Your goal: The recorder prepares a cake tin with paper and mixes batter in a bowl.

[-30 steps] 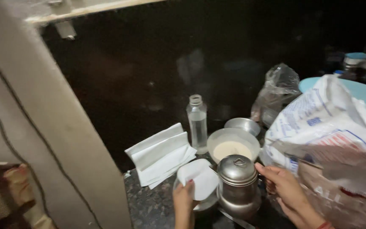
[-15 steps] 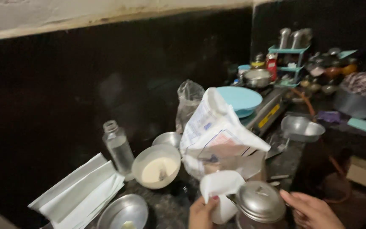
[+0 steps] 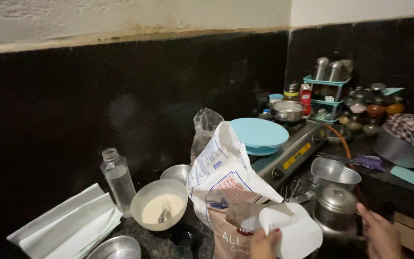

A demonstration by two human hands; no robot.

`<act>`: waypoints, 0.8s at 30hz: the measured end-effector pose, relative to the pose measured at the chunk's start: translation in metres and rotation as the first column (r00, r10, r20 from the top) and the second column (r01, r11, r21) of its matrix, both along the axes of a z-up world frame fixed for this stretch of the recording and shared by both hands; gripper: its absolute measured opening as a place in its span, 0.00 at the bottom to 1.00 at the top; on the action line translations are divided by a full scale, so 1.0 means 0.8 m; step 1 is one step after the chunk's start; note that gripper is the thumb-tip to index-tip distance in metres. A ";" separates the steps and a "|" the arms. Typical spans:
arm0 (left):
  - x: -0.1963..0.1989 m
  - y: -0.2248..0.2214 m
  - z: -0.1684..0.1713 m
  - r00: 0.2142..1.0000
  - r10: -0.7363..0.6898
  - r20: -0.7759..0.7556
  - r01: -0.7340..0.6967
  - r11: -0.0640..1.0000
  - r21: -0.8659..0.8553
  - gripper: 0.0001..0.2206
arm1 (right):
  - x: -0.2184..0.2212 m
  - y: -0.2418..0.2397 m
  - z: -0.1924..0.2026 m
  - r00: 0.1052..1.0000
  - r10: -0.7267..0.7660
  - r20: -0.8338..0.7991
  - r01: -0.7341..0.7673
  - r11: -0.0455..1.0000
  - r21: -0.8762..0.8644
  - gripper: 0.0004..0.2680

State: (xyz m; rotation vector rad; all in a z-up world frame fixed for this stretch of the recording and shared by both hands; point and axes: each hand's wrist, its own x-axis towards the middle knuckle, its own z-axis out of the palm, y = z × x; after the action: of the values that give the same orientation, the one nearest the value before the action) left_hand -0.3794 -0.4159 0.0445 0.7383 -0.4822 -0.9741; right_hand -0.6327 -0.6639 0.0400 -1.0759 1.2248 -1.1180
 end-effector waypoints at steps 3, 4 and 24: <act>-0.010 -0.005 0.017 0.987 -0.057 -0.148 0.048 0.997 -0.067 0.17 | 0.058 0.013 0.020 0.986 -0.026 0.162 0.028 1.000 -0.007 0.14; -0.010 -0.006 0.018 0.988 -0.045 -0.145 0.043 0.999 -0.011 0.17 | 0.073 -0.010 -0.006 0.974 -0.050 0.221 0.070 0.994 -0.084 0.14; -0.009 0.097 0.100 0.959 -0.217 -0.182 0.202 0.975 -0.098 0.19 | 0.075 0.029 0.031 0.869 -0.156 -0.469 -0.014 0.941 -0.339 0.30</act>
State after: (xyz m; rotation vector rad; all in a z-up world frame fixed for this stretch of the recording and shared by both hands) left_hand -0.3865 -0.3386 0.1245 0.5228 -0.4331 -1.2053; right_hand -0.5728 -0.6406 0.0648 -1.6612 1.5122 -1.1751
